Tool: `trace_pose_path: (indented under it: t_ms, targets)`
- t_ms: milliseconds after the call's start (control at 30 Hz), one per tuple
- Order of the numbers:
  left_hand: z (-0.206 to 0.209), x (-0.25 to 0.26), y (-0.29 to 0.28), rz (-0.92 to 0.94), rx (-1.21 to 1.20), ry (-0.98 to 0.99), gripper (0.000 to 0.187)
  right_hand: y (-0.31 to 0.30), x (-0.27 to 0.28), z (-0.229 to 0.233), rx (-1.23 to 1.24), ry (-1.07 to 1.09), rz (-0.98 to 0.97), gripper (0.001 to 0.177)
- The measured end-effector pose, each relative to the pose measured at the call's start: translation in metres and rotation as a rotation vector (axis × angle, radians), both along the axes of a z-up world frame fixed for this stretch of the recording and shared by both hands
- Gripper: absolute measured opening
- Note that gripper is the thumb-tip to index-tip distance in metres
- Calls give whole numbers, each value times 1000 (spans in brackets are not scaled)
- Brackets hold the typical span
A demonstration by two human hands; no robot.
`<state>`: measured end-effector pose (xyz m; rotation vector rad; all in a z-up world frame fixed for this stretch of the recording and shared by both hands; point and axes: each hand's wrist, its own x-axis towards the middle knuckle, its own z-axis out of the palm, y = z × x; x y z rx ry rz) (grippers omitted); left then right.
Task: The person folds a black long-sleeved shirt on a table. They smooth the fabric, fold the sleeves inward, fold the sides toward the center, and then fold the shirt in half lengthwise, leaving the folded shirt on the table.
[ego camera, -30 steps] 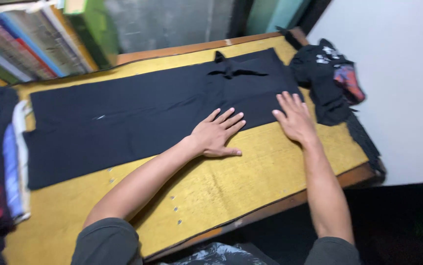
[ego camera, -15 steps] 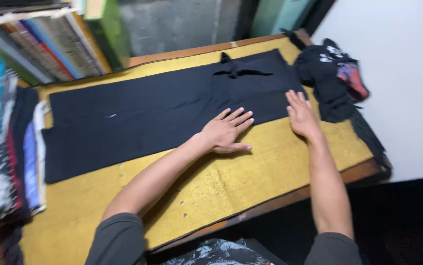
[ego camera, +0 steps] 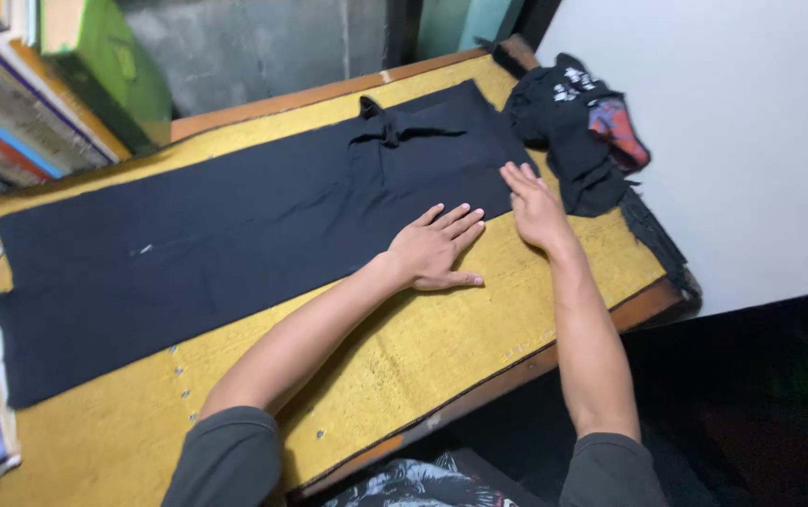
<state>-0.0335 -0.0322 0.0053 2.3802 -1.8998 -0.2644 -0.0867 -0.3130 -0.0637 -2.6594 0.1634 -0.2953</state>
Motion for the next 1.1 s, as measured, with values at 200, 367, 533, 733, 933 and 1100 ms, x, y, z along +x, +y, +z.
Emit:
trace_pose_path:
  t_ms: [200, 367, 533, 733, 933, 1100]
  targets:
    - [20, -18, 100, 67, -5, 17, 95, 8, -5, 12, -8, -3, 37, 50]
    - [26, -27, 170, 147, 28, 47, 95, 11, -1, 10, -125, 95, -7, 51]
    - [15, -11, 197, 260, -31, -24, 75, 62, -4, 30, -338, 22, 6, 49]
    - [14, -5, 200, 542, 72, -10, 71, 204, -2, 56, -474, -235, 408, 59]
    - [27, -6, 202, 536, 132, 19, 80, 233, -3, 76, -352, 253, 538, 83]
    - [25, -6, 200, 558, 166, 9, 81, 162, -21, 86, -395, 325, 272, 84]
